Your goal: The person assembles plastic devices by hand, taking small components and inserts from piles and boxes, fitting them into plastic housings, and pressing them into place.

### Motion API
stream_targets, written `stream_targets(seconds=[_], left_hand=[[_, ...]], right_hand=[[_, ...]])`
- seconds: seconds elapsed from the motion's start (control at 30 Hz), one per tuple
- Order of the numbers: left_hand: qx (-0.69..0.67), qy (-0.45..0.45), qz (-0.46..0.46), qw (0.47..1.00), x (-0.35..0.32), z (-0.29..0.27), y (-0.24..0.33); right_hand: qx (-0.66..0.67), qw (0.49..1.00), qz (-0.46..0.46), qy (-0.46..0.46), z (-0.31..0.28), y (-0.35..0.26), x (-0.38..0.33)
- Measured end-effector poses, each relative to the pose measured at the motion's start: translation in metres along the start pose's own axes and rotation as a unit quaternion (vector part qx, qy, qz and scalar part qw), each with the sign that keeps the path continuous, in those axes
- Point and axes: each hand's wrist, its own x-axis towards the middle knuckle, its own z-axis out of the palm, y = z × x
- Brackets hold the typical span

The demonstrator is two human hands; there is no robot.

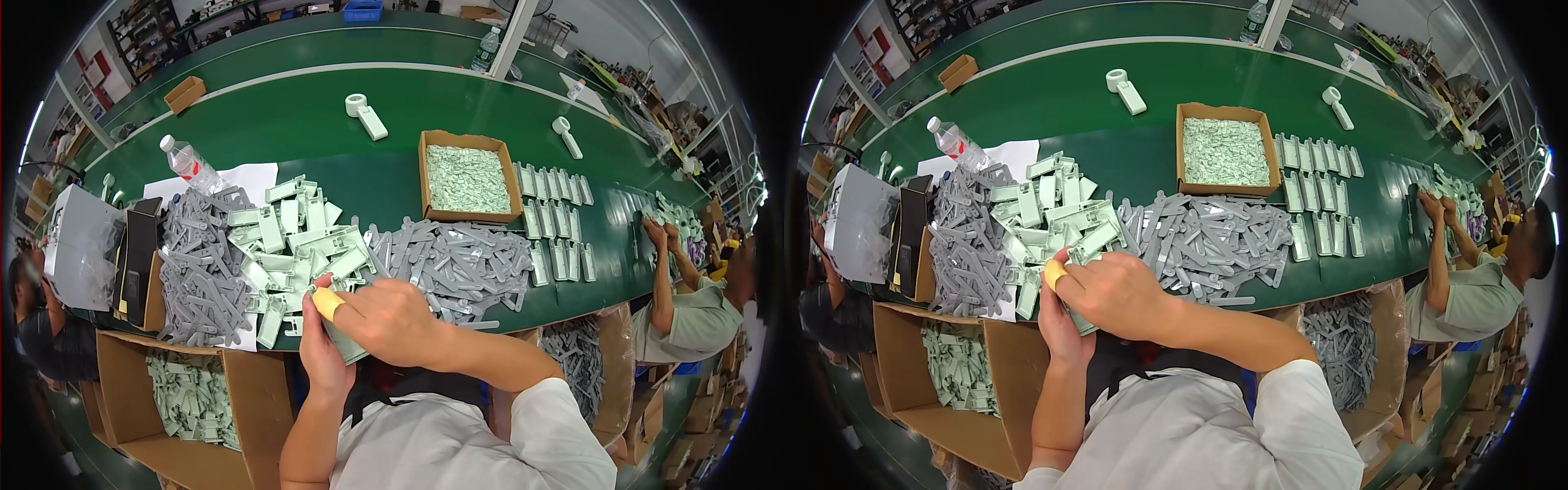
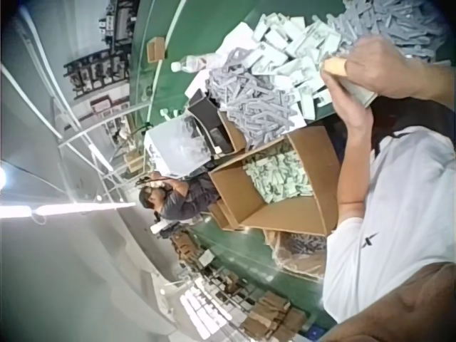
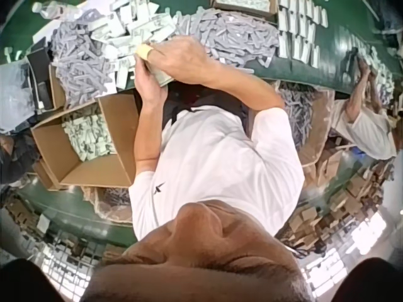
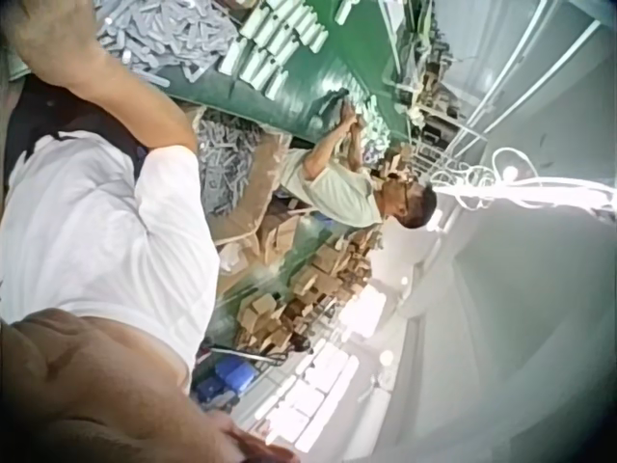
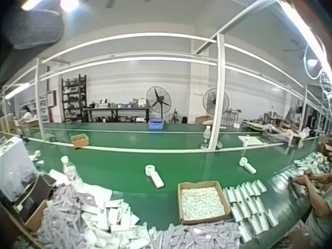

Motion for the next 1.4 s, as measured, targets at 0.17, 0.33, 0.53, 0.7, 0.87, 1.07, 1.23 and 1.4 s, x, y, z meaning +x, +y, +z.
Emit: stream_targets(seconds=[0.17, 0.33, 0.53, 0.7, 0.87, 1.07, 1.23, 1.4], left_hand=[[0.007, -0.019, 0.018, 1.000, 0.001, -0.006, -0.007], [0.015, -0.047, 0.044, 0.998, 0.008, -0.016, -0.021], [-0.049, -0.033, 0.046, 0.997, 0.010, -0.011, -0.021], [-0.026, 0.011, 0.042, 0.999, 0.008, -0.002, -0.016], [-0.001, 0.014, 0.005, 1.000, 0.005, -0.004, -0.016], [-0.025, 0.019, -0.022, 0.999, 0.002, -0.002, -0.013], [0.005, 0.039, -0.009, 0.999, 0.002, 0.001, -0.010], [-0.010, -0.021, -0.016, 1.000, 0.004, -0.010, -0.012]], right_hand=[[-0.022, 1.000, 0.006, 0.000, 0.000, -0.004, -0.003], [-0.039, 0.999, 0.020, -0.025, 0.000, -0.009, -0.008], [0.026, 0.993, 0.071, -0.096, 0.002, -0.004, -0.023], [0.048, 0.996, 0.079, -0.010, 0.002, 0.002, -0.012], [0.020, 0.996, 0.071, -0.042, -0.005, 0.001, 0.001], [0.020, 0.995, 0.069, -0.069, -0.004, 0.005, -0.002], [0.026, 0.998, 0.053, -0.004, 0.002, 0.002, -0.009], [0.034, 0.997, 0.071, -0.027, -0.001, 0.003, -0.016]])
